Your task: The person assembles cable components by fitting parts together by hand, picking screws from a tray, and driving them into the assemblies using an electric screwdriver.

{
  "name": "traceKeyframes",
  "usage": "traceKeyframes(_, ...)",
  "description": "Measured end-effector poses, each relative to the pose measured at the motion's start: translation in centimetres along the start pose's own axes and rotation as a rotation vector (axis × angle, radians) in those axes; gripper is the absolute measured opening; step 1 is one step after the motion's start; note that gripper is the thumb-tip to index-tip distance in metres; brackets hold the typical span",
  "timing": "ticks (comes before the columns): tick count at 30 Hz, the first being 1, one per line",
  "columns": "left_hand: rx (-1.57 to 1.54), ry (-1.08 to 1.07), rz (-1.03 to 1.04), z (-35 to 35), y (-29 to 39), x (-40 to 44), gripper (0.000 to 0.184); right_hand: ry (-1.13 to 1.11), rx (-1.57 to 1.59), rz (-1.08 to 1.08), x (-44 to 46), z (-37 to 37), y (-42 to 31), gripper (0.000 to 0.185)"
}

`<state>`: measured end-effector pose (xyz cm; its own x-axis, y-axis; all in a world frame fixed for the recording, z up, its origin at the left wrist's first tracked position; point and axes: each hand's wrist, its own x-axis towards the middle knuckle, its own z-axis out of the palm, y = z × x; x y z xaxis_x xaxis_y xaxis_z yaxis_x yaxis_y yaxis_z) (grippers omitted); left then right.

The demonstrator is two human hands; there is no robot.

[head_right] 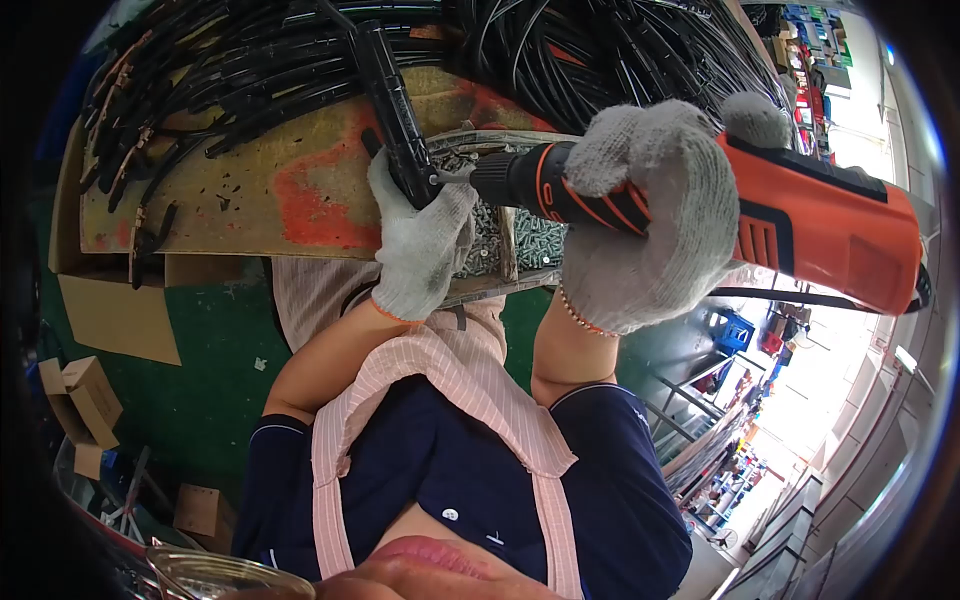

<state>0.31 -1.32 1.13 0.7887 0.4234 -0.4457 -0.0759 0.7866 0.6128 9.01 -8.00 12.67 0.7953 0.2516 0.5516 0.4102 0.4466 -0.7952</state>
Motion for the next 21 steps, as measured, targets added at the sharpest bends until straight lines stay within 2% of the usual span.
traceKeyframes(4,0.034,0.032,-0.071,0.3,0.8,-0.1,0.071,0.023,0.142,0.032,0.5,0.1,0.8,0.048)
traceKeyframes(10,-0.019,0.025,-0.039,0.1,0.4,0.1,0.071,0.036,0.148,0.046,0.2,-0.2,1.0,0.043)
traceKeyframes(13,0.002,0.029,-0.080,-0.1,0.4,0.1,0.071,-0.057,0.066,0.061,0.4,0.4,0.5,0.031)
traceKeyframes(18,0.002,0.030,-0.041,0.2,0.4,0.0,0.070,0.151,0.164,0.058,-0.3,1.8,0.7,0.041)
traceKeyframes(20,0.001,0.029,-0.010,0.1,0.1,-0.2,0.066,0.163,0.126,0.064,-0.3,1.2,0.1,0.041)
traceKeyframes(21,0.000,0.028,-0.001,0.2,0.1,-0.4,0.063,0.221,-0.068,0.013,-0.5,1.2,0.2,0.038)
